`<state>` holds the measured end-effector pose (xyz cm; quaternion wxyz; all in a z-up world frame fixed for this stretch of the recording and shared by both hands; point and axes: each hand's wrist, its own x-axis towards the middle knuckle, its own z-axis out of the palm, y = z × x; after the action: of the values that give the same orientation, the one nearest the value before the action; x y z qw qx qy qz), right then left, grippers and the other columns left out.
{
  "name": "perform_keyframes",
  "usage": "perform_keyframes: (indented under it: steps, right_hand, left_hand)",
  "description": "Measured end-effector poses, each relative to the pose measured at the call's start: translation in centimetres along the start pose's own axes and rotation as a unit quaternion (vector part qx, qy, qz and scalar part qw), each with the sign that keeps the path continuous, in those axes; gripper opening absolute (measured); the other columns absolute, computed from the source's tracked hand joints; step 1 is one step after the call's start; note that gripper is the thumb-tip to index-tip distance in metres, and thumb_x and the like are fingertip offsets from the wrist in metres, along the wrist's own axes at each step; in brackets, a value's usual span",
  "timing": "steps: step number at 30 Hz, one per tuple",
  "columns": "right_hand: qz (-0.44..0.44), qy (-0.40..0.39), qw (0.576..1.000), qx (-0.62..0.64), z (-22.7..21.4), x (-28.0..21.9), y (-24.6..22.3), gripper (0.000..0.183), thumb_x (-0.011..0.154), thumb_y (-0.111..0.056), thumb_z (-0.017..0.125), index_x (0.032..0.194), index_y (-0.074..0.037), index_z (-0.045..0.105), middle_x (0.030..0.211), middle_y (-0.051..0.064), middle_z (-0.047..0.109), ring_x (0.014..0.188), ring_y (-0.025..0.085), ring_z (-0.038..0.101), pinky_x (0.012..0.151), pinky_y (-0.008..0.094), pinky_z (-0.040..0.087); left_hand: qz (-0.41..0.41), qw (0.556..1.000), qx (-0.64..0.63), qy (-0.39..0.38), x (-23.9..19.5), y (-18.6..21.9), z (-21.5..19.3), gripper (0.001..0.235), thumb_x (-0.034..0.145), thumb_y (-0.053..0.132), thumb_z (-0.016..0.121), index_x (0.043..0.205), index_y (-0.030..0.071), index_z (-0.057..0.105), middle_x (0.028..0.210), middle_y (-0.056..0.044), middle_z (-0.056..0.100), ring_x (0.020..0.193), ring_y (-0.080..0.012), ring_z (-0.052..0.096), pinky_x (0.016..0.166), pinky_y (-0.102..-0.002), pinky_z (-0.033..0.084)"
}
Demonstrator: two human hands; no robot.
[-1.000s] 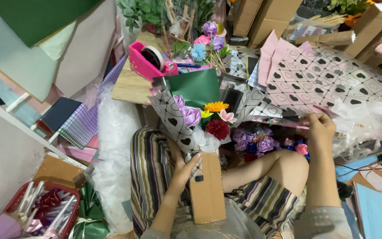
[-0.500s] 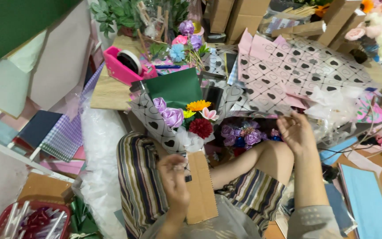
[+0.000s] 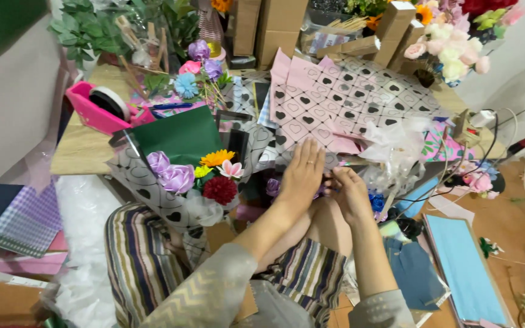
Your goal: The person wraps a bouquet of artificial flowers in patterned paper with heart designs. They fold the paper around the stems, secure it with tape, and adjust the wrapping to create a neat presentation.
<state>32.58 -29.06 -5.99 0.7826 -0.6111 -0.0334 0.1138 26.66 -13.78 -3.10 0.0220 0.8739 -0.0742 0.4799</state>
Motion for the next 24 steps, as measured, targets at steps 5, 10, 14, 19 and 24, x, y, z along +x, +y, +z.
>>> perform_keyframes:
  steps: [5,10,14,19,24]
  right_hand:
    - [-0.063,0.027,0.996,-0.058,-0.1,0.1,-1.2,0.018,0.103,-0.023,0.061,0.112,-0.007,0.060,0.092,0.009,0.070,0.073,0.016,0.070,0.064,0.028,0.061]
    - [-0.121,0.071,0.982,-0.129,0.5,1.4,-3.5,0.039,0.105,-0.014,0.049,0.143,-0.008,0.050,0.085,0.007,0.062,0.060,0.013,0.063,0.051,0.022,0.055]
    - [-0.133,0.059,0.978,-0.150,0.0,4.2,-2.4,0.030,0.100,-0.018,0.060,0.128,-0.010,0.066,0.080,0.008,0.062,0.050,0.015,0.063,0.041,0.025,0.054]
    - [-0.144,0.047,0.979,-0.138,-0.9,6.0,-1.2,0.024,0.097,-0.011,0.066,0.119,-0.009,0.072,0.083,0.010,0.065,0.044,0.017,0.063,0.036,0.026,0.053]
    - [-0.136,0.051,0.971,-0.192,-1.4,6.7,-1.1,0.014,0.094,-0.015,0.070,0.102,-0.003,0.071,0.065,0.010,0.064,0.039,0.017,0.060,0.027,0.024,0.043]
  left_hand:
    - [0.043,0.999,0.003,0.034,1.5,-1.1,2.0,0.027,0.088,0.000,0.061,0.111,-0.008,0.071,0.112,-0.033,0.071,0.126,-0.0461,0.059,0.121,-0.059,0.032]
    - [0.061,0.997,0.034,-0.022,2.3,-1.5,0.5,0.030,0.090,0.005,0.060,0.116,-0.005,0.072,0.113,-0.031,0.073,0.128,-0.0429,0.060,0.123,-0.060,0.027]
    - [0.071,0.996,0.041,-0.029,3.0,-1.9,0.4,0.031,0.090,0.004,0.059,0.116,-0.005,0.072,0.110,-0.029,0.074,0.127,-0.0424,0.060,0.124,-0.062,0.024]
    - [0.078,0.996,0.027,-0.033,3.0,-2.2,1.2,0.031,0.091,0.004,0.059,0.117,-0.005,0.072,0.109,-0.028,0.075,0.125,-0.0423,0.061,0.124,-0.064,0.022]
    - [0.054,0.998,-0.006,-0.022,3.5,-2.4,2.1,0.028,0.089,0.009,0.062,0.112,-0.003,0.073,0.104,-0.025,0.075,0.121,-0.0408,0.063,0.123,-0.066,0.021]
